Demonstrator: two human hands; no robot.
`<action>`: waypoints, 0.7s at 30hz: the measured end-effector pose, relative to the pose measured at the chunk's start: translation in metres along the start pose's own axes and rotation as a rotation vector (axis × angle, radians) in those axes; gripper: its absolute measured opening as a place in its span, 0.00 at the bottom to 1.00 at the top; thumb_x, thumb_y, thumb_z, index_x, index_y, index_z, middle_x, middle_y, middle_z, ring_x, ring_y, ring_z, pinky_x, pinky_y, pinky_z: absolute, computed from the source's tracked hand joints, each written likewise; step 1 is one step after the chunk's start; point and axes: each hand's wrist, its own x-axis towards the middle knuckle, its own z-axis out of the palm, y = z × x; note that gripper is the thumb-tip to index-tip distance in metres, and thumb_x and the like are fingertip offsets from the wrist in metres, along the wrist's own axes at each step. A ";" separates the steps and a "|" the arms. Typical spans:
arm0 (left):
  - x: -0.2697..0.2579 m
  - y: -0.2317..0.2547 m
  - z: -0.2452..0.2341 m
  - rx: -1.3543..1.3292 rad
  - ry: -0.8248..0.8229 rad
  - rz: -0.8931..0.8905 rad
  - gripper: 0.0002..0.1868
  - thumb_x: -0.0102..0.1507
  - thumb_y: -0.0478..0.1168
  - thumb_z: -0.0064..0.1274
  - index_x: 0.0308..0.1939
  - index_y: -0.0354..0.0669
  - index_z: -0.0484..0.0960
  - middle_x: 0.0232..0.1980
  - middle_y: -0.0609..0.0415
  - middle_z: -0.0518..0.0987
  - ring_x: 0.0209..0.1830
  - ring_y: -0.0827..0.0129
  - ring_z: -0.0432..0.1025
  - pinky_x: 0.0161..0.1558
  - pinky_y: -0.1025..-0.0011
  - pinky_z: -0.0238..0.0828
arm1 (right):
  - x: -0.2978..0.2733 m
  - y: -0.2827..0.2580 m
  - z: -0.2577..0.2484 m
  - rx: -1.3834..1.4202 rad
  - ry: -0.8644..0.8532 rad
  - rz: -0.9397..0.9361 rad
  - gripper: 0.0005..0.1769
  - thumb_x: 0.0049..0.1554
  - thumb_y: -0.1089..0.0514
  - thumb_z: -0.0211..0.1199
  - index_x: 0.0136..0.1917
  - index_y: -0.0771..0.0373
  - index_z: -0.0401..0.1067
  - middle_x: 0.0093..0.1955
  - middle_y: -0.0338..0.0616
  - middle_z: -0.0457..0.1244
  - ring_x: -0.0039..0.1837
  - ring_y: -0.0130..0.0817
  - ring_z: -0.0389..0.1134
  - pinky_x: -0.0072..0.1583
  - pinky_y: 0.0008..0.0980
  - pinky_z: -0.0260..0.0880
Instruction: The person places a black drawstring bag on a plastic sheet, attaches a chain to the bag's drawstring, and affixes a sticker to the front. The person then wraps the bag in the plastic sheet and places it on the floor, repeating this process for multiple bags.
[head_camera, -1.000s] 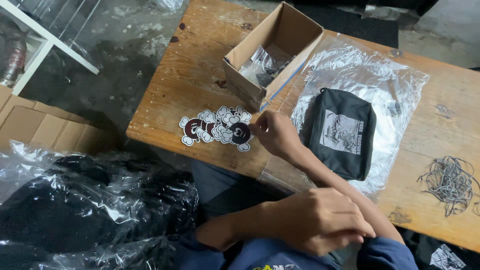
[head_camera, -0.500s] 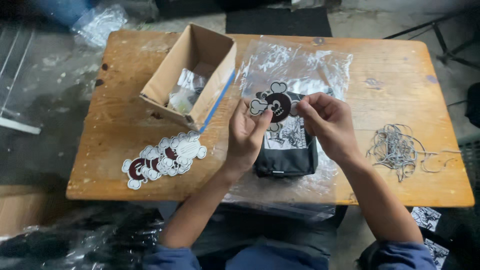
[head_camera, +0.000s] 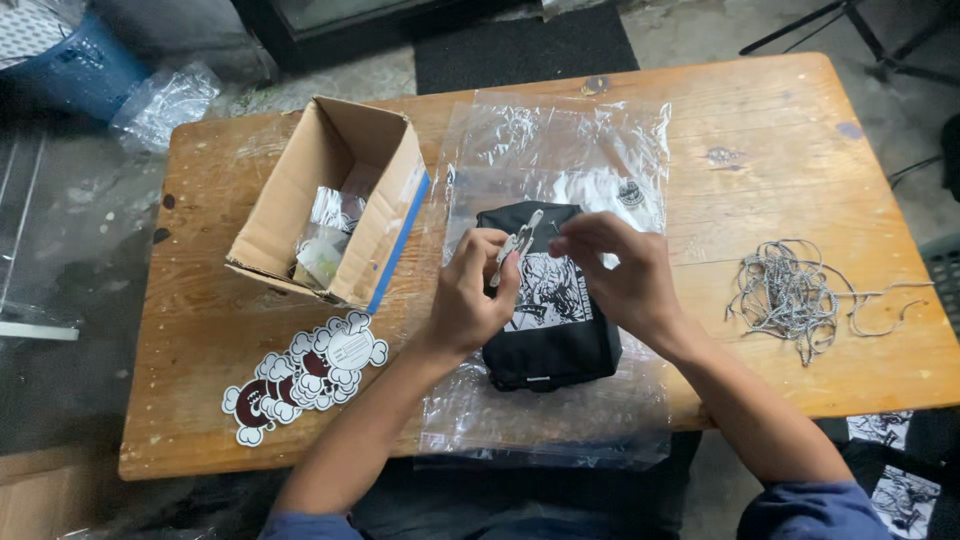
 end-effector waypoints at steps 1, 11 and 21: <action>-0.001 0.002 0.000 0.002 -0.004 -0.002 0.07 0.65 0.30 0.52 0.34 0.35 0.71 0.38 0.45 0.78 0.24 0.56 0.79 0.19 0.71 0.74 | -0.003 -0.001 0.001 0.003 0.001 0.004 0.10 0.58 0.69 0.67 0.50 0.56 0.76 0.37 0.34 0.73 0.40 0.30 0.76 0.46 0.28 0.73; -0.002 0.009 -0.002 0.145 0.029 0.201 0.05 0.60 0.28 0.58 0.35 0.39 0.77 0.38 0.51 0.81 0.26 0.63 0.78 0.23 0.75 0.75 | -0.021 0.000 0.005 -0.069 0.064 -0.038 0.04 0.52 0.65 0.70 0.42 0.58 0.78 0.26 0.38 0.67 0.28 0.34 0.66 0.36 0.30 0.68; -0.002 0.007 -0.001 0.206 0.025 0.293 0.06 0.60 0.28 0.58 0.35 0.40 0.76 0.39 0.53 0.80 0.26 0.66 0.76 0.25 0.74 0.75 | -0.019 -0.003 0.002 -0.012 0.049 -0.039 0.04 0.51 0.67 0.69 0.42 0.62 0.79 0.25 0.42 0.66 0.27 0.36 0.66 0.34 0.30 0.67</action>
